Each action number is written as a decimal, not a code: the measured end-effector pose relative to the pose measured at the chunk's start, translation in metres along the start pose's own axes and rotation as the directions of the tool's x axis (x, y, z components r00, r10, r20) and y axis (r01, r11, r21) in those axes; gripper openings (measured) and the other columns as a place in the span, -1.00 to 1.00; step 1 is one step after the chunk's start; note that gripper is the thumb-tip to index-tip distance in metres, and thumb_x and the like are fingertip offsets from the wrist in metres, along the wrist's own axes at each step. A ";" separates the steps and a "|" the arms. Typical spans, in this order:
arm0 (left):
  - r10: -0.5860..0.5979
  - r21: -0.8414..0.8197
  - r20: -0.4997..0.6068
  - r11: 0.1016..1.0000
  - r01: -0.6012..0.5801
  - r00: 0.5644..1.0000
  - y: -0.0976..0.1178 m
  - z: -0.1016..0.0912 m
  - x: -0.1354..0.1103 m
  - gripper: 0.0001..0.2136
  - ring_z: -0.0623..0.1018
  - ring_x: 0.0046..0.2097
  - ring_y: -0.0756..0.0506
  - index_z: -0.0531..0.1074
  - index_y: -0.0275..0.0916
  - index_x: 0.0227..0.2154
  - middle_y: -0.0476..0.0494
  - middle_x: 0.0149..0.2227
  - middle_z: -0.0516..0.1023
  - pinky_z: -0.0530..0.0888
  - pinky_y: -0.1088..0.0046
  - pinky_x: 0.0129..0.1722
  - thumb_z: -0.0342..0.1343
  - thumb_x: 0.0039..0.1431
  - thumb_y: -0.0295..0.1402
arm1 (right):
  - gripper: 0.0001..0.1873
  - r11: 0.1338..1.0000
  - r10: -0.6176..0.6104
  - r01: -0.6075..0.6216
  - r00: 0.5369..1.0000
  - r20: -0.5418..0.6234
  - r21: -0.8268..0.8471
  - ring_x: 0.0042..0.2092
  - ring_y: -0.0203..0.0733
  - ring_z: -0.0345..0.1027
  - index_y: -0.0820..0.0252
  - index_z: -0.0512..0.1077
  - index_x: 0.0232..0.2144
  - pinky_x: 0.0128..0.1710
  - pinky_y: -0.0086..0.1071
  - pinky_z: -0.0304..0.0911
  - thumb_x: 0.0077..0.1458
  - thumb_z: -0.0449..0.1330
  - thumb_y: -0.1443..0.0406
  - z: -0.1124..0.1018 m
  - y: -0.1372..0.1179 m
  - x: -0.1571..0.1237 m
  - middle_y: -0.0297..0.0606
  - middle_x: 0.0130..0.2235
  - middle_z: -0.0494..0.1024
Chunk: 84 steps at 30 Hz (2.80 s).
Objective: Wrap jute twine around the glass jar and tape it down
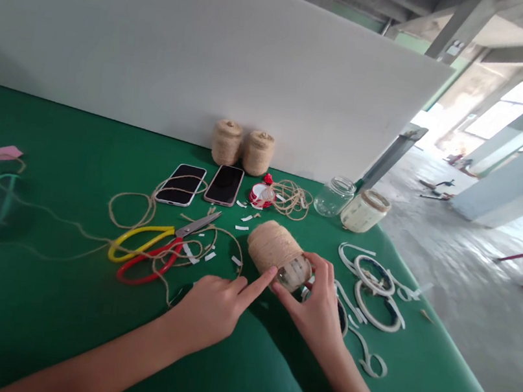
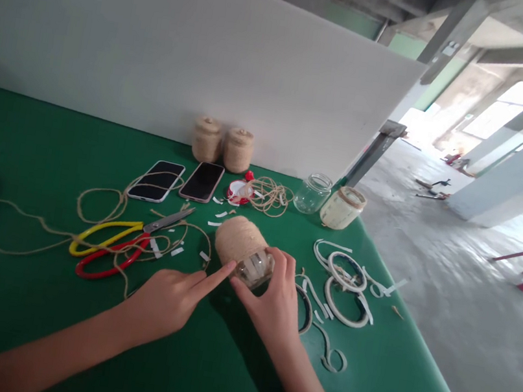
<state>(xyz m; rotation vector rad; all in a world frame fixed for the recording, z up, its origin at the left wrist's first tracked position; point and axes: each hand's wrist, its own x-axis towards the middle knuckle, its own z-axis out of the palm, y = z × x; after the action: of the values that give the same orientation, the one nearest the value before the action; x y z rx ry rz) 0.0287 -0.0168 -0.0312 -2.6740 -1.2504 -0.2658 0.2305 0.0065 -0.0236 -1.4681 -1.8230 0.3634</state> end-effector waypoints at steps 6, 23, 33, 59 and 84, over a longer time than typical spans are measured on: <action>0.001 -0.025 -0.023 1.000 -0.002 1.000 0.000 0.000 0.001 -0.31 0.37 -0.58 -0.02 -0.33 -0.28 0.26 -0.04 -0.48 0.40 0.30 0.50 -0.63 -0.23 0.06 -0.61 | -0.45 0.993 0.065 -0.068 0.997 0.038 0.096 -0.12 -0.09 0.28 0.05 0.17 -0.06 -0.33 -0.25 0.42 -0.09 0.22 0.07 0.002 0.001 0.001 -0.16 -0.04 0.23; 0.003 -0.016 -0.031 1.000 -0.004 1.000 0.002 0.001 -0.001 -0.32 0.38 -0.57 -0.02 -0.34 -0.28 0.26 -0.03 -0.50 0.40 0.32 0.52 -0.61 -0.22 0.08 -0.60 | -0.36 0.970 -0.217 0.219 0.976 0.030 -0.101 0.05 0.01 0.19 0.10 0.07 0.01 -0.05 -0.07 0.26 -0.11 0.22 0.16 0.000 0.000 0.000 -0.09 0.01 0.19; 0.017 -0.055 -0.079 0.998 -0.021 0.997 0.001 -0.001 0.000 -0.34 0.38 -0.56 -0.03 -0.28 -0.29 0.26 -0.05 -0.47 0.41 0.33 0.47 -0.61 -0.24 0.09 -0.60 | -0.47 0.995 0.061 -0.064 0.997 0.036 0.074 -0.16 -0.11 0.32 0.12 0.15 -0.09 -0.29 -0.24 0.35 -0.06 0.19 0.06 0.007 0.007 -0.002 -0.14 -0.09 0.31; 0.009 -0.076 -0.037 0.997 -0.011 0.999 0.002 0.001 0.000 -0.30 0.40 -0.53 -0.07 -0.36 -0.27 0.26 -0.06 -0.45 0.41 0.33 0.42 -0.59 -0.22 0.07 -0.62 | -0.46 0.997 -0.050 0.050 0.999 -0.011 -0.058 -0.07 -0.06 0.21 0.11 0.16 -0.09 -0.17 -0.19 0.33 -0.08 0.22 0.08 0.000 0.003 0.000 -0.15 -0.08 0.23; -0.659 0.104 -0.002 0.748 0.655 0.753 -0.203 0.000 0.007 -0.70 0.37 -0.09 -0.31 0.47 -0.32 -0.25 -0.33 -0.18 0.44 0.34 0.31 -0.28 -0.17 0.18 -0.38 | -0.49 0.979 -0.137 0.141 0.990 0.037 -0.144 -0.09 -0.07 0.27 0.07 0.17 -0.03 -0.11 -0.19 0.28 -0.02 0.18 0.11 -0.003 0.003 0.001 -0.17 -0.08 0.21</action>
<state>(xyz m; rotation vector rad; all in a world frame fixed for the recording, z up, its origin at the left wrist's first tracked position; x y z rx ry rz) -0.1236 0.1164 -0.0125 -2.0524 -2.1265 -0.2331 0.2347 0.0079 -0.0236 -1.4285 -1.9976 0.1837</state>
